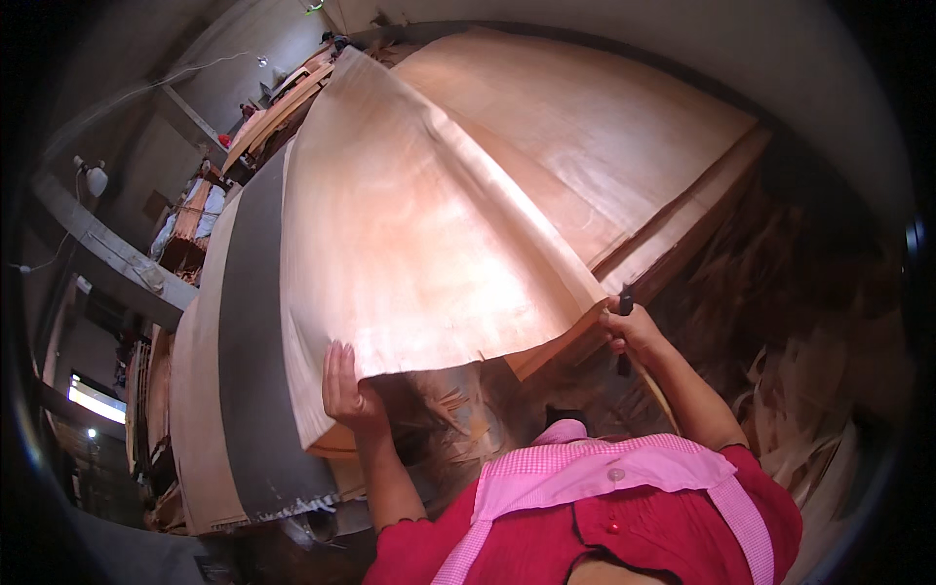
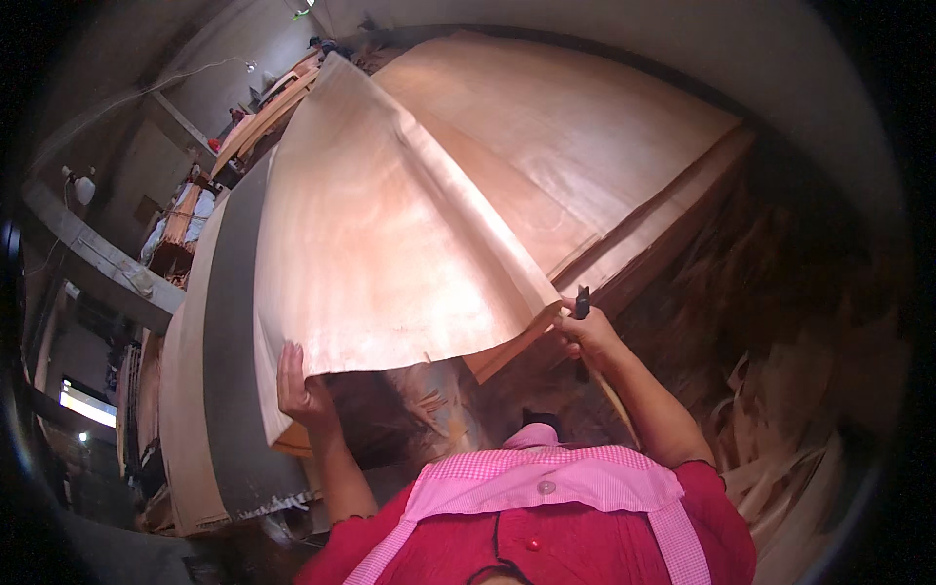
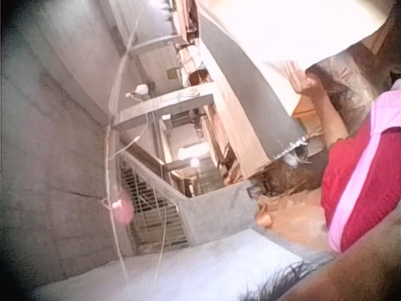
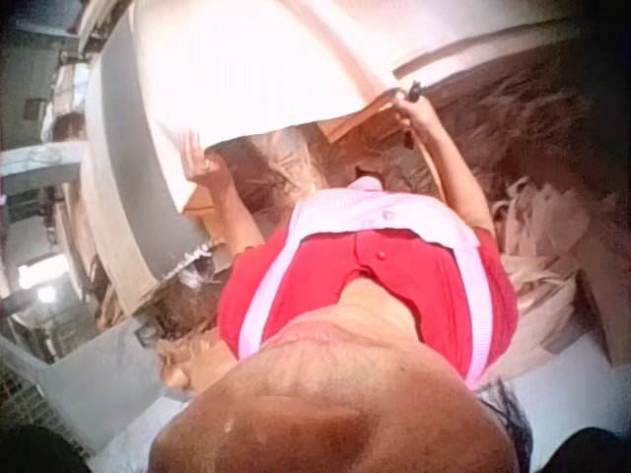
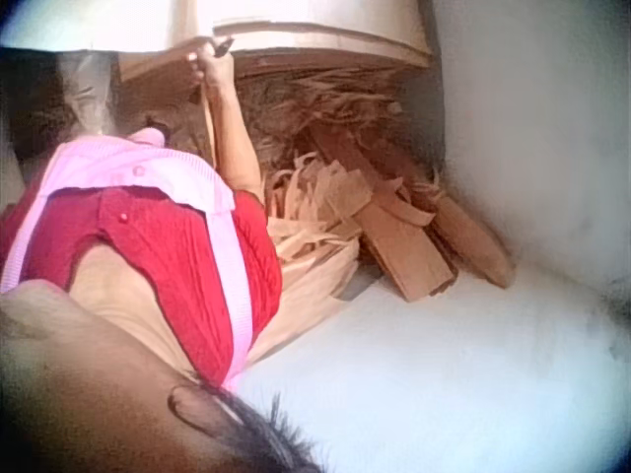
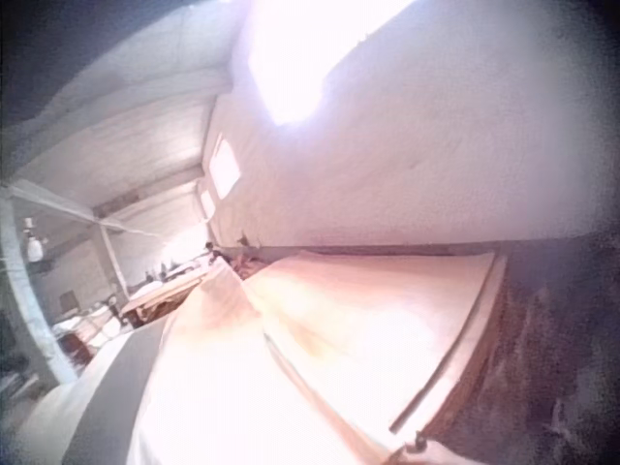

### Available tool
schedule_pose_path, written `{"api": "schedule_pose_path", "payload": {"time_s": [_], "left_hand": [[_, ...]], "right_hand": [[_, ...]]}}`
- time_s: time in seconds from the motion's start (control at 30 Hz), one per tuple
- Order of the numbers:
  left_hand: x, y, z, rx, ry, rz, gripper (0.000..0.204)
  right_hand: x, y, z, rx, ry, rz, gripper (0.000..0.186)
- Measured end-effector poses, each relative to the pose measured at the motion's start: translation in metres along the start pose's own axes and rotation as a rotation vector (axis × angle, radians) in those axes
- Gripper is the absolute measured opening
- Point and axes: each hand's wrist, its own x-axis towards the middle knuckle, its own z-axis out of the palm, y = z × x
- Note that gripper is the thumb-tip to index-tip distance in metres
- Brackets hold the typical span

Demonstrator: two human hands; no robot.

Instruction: The person measures large veneer sheets using a wooden rod and cuts them to size using a utility knife.

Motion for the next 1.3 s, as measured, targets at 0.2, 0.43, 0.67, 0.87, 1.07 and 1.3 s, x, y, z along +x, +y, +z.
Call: {"api": "schedule_pose_path", "payload": {"time_s": [0.2, 0.43, 0.67, 0.87, 1.07, 1.3], "left_hand": [[0.035, 0.104, 0.153, -0.006, -0.120, 0.151, 0.032], [0.066, 0.210, 0.317, -0.125, -0.196, 0.107, 0.032], [0.068, 0.318, 0.440, -0.211, -0.208, 0.054, 0.028], [0.039, 0.378, 0.541, -0.147, -0.245, 0.059, 0.025], [0.004, 0.429, 0.595, -0.091, -0.370, 0.021, 0.021], [-0.020, 0.456, 0.629, -0.122, -0.684, -0.074, 0.033]], "right_hand": [[0.086, -0.107, -0.153, -0.147, 0.104, -0.205, 0.052], [0.147, -0.261, -0.278, -0.364, 0.224, -0.243, 0.037], [0.199, -0.353, -0.396, -0.485, 0.271, -0.207, 0.051], [0.256, -0.403, -0.507, -0.516, 0.253, -0.202, 0.049], [0.319, -0.402, -0.639, -0.628, 0.233, -0.417, 0.049], [0.369, -0.376, -0.714, -1.010, 0.272, -0.215, 0.045]]}}
